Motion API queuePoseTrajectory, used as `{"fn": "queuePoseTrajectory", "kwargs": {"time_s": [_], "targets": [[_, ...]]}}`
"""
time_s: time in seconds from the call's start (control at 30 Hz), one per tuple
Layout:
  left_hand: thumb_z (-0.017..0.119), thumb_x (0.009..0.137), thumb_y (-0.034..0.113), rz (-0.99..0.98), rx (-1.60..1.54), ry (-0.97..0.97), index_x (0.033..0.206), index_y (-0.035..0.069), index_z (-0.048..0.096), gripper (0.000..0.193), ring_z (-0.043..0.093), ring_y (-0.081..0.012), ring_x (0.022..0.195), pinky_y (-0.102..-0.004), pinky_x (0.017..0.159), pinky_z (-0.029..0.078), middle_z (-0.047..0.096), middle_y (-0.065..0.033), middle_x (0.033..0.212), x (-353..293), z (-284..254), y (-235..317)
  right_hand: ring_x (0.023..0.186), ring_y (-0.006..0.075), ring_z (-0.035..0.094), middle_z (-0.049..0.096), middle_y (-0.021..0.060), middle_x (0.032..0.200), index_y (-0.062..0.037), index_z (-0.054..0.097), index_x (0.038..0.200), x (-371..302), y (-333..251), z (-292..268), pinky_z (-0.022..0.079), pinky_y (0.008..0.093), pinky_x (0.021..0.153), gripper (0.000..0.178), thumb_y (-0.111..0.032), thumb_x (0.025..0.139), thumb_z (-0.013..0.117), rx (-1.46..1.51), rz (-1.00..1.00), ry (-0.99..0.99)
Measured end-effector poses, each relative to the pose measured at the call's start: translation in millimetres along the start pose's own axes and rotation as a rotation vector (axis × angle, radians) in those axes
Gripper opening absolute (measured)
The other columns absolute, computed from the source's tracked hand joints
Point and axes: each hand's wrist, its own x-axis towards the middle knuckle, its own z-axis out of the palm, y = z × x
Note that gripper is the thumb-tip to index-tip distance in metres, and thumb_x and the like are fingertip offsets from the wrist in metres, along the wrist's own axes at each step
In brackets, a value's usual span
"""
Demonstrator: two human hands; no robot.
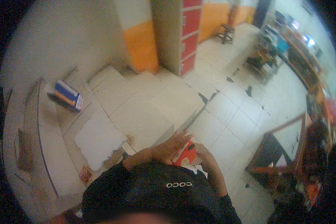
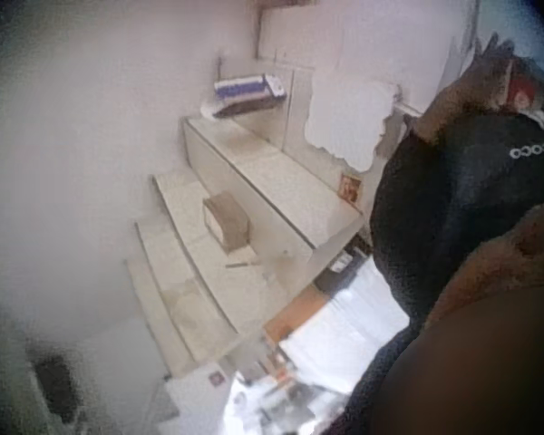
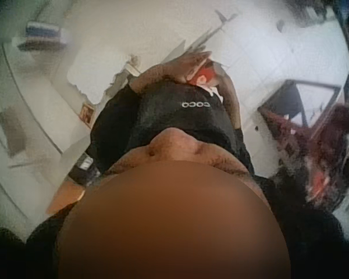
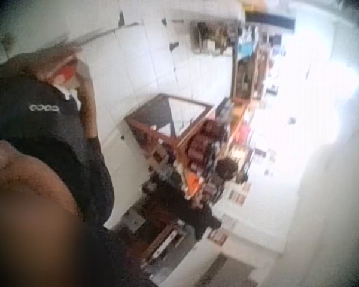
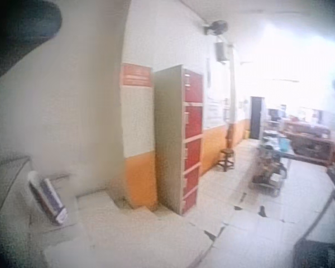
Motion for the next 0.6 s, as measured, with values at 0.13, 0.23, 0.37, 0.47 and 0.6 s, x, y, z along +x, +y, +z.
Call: {"fn": "queuePoseTrajectory", "kwargs": {"time_s": [0.13, 0.23, 0.37, 0.47, 0.6], "targets": [[0.074, 0.056, 0.052, -0.141, 0.008, 0.322, 0.140, 0.007, 0.003, 0.119, 0.001, -0.0439, 0.132, -0.0602, 0.101, 0.002, 0.008, -0.0199, 0.144, -26.3, -22.7, -15.7, 0.090, 0.0239, 0.060, 0.060, 0.0113, 0.104, -0.0015, 0.054, 0.110, 91.6, 85.0, -62.0, 0.048, 0.0333, 0.076, 0.035, -0.014, 0.078, 0.060, -0.164, -0.058, -0.123], [0.072, 0.059, 0.051, -0.465, 0.295, 0.469, 0.139, 0.006, 0.011, 0.110, 0.005, -0.0446, 0.131, -0.0614, 0.101, 0.005, 0.010, -0.0205, 0.144, -57.4, -32.8, -24.1, 0.081, 0.0177, 0.062, 0.064, 0.0054, 0.086, -0.0003, 0.063, 0.091, 141.2, 57.9, -53.8, 0.048, 0.0319, 0.068, 0.022, -0.016, 0.076, 0.063, -0.988, -0.371, -0.133], [0.071, 0.063, 0.047, -1.235, 0.601, 0.591, 0.136, 0.004, 0.024, 0.097, 0.013, -0.0448, 0.130, -0.0602, 0.101, 0.013, 0.014, -0.0213, 0.143, -106.9, -44.4, -14.2, 0.092, 0.0312, 0.058, 0.058, 0.0186, 0.104, -0.0001, 0.049, 0.114, 218.9, 19.2, 9.4, 0.048, 0.0412, 0.078, 0.042, -0.024, 0.082, 0.059, 0.268, 0.152, -0.242], [0.069, 0.067, 0.045, -1.653, 0.575, 0.596, 0.135, 0.002, 0.025, 0.092, 0.014, -0.0458, 0.129, -0.0586, 0.101, 0.016, 0.015, -0.0236, 0.142, -134.4, -48.8, 2.7, 0.103, 0.0359, 0.052, 0.047, 0.0228, 0.119, -0.0018, 0.027, 0.132, 276.0, -24.1, 65.5, 0.044, 0.0478, 0.087, 0.054, -0.027, 0.088, 0.048, 0.132, 0.074, -0.507], [0.063, 0.073, 0.045, -1.826, 0.440, 0.502, 0.135, -0.001, 0.024, 0.086, 0.017, -0.0470, 0.128, -0.0563, 0.101, 0.020, 0.017, -0.0258, 0.140, -151.7, -26.5, 4.2, 0.111, 0.0326, 0.048, 0.043, 0.0163, 0.127, -0.0052, 0.024, 0.135, 238.9, -87.2, 133.0, 0.045, 0.0464, 0.090, 0.053, -0.021, 0.089, 0.046, 0.335, 0.178, -0.803]]}}
